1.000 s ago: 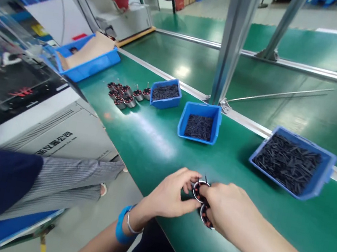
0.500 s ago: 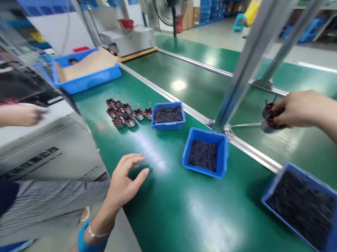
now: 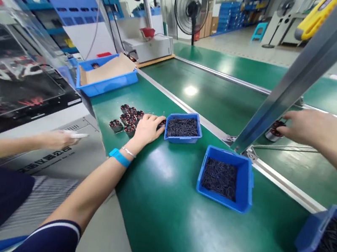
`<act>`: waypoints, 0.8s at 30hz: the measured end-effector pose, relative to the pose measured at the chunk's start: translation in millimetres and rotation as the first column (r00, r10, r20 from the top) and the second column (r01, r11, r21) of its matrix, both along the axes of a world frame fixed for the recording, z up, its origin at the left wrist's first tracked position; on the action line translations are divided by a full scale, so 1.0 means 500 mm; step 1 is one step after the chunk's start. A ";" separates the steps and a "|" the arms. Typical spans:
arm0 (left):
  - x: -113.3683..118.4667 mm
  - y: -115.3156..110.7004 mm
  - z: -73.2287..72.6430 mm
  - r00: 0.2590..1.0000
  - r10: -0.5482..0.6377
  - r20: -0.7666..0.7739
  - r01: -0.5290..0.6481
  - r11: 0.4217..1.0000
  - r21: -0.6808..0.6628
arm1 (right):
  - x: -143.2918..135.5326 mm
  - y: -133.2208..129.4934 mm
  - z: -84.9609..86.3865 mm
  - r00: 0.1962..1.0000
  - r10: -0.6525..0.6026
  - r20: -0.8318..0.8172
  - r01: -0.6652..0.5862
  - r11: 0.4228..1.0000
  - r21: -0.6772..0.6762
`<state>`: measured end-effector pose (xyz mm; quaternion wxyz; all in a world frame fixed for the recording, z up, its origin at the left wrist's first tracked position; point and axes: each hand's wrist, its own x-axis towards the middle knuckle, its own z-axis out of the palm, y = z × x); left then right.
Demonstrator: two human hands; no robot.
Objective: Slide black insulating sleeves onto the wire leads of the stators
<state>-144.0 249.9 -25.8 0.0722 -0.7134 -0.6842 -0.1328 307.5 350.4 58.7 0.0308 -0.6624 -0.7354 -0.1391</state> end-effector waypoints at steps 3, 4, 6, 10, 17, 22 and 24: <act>0.003 -0.007 -0.003 0.997 0.071 -0.009 -0.071 0.997 -0.007 | -0.016 -0.117 0.028 0.995 0.063 0.080 -0.055 0.994 -0.099; 0.006 -0.012 -0.004 0.995 0.095 -0.012 -0.095 0.995 -0.007 | -0.039 -0.163 0.034 0.990 0.121 0.077 -0.119 0.992 -0.032; 0.013 -0.023 -0.004 0.991 0.134 -0.020 -0.134 0.991 -0.005 | -0.114 -0.245 0.040 0.942 0.334 0.026 -0.335 0.941 0.047; 0.034 -0.054 -0.003 0.985 0.167 -0.032 -0.167 0.986 0.003 | -0.320 -0.306 0.035 0.823 0.566 -0.036 -0.562 0.805 -0.190; 0.057 -0.145 -0.003 0.986 0.167 -0.027 -0.166 0.986 0.028 | -0.476 -0.191 -0.024 0.833 0.553 -0.025 -0.533 0.788 -0.309; 0.073 -0.221 -0.009 0.994 0.107 -0.010 -0.107 0.993 0.054 | -0.479 -0.144 -0.049 0.842 0.539 -0.039 -0.520 0.788 -0.329; 0.086 -0.243 -0.013 0.998 0.062 0.000 -0.062 0.996 0.057 | -0.491 -0.126 -0.055 0.844 0.535 -0.047 -0.518 0.789 -0.331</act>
